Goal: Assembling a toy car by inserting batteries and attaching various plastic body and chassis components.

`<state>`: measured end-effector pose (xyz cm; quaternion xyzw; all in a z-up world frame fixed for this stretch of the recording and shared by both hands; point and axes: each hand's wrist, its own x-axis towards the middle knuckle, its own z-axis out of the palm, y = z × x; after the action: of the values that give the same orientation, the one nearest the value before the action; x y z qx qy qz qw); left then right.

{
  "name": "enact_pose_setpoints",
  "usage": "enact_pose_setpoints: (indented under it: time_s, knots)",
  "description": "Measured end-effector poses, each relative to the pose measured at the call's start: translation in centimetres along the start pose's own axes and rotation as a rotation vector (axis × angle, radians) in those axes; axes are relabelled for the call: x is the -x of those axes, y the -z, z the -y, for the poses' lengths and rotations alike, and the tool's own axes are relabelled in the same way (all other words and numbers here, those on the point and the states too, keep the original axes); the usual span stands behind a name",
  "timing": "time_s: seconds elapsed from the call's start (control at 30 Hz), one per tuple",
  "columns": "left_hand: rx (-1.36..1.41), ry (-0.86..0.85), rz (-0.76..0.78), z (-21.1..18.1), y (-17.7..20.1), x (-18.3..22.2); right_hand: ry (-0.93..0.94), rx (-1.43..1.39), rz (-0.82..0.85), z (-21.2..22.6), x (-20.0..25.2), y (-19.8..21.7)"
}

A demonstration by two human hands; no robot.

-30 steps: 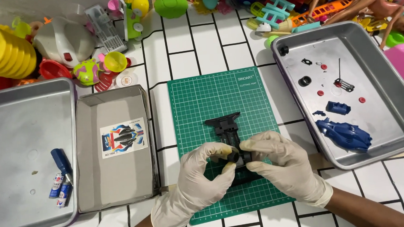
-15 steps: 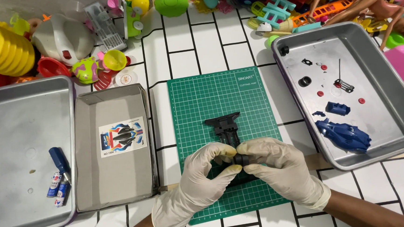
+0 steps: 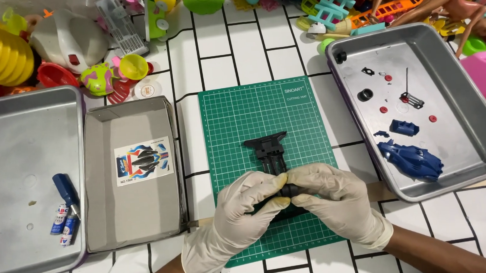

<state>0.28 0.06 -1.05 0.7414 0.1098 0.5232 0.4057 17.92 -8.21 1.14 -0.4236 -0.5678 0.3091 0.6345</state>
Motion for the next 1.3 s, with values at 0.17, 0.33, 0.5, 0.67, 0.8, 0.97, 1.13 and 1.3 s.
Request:
enact_pose_setpoints:
  time_s: [0.17, 0.33, 0.5, 0.67, 0.8, 0.97, 1.13, 1.3]
  knots:
    - [0.069, 0.04, -0.043, 0.0, -0.3, 0.4, 0.003, -0.091, 0.006, -0.5, 0.5, -0.1]
    - [0.088, -0.03, -0.01, -0.5, 0.1, -0.1, 0.06, 0.013, 0.049, -0.6, 0.2, 0.7]
    - [0.006, 0.136, -0.012, -1.8, -0.2, -0.1, 0.168, 0.316, -0.008, 0.3, -0.2, 0.8]
    - [-0.006, 0.216, -0.081, -1.6, -0.5, -0.6, 0.169, 0.391, 0.076, 0.2, 0.3, 0.5]
    - [0.048, 0.221, -0.051, -2.1, 0.2, -1.4, 0.24, 0.297, 0.012, 0.8, -0.2, 0.4]
    - [0.029, 0.233, -0.002, -2.8, -0.1, -1.5, 0.277, 0.46, 0.06, 0.4, 0.5, -0.1]
    - [-0.05, 0.294, -0.064, -2.8, 0.5, -2.1, 0.309, 0.609, -0.012, 0.1, -0.1, -0.1]
    - [0.146, 0.117, 0.106, -1.9, 0.1, -1.4, 0.44, 0.494, 0.047, -1.8, 0.5, 0.7]
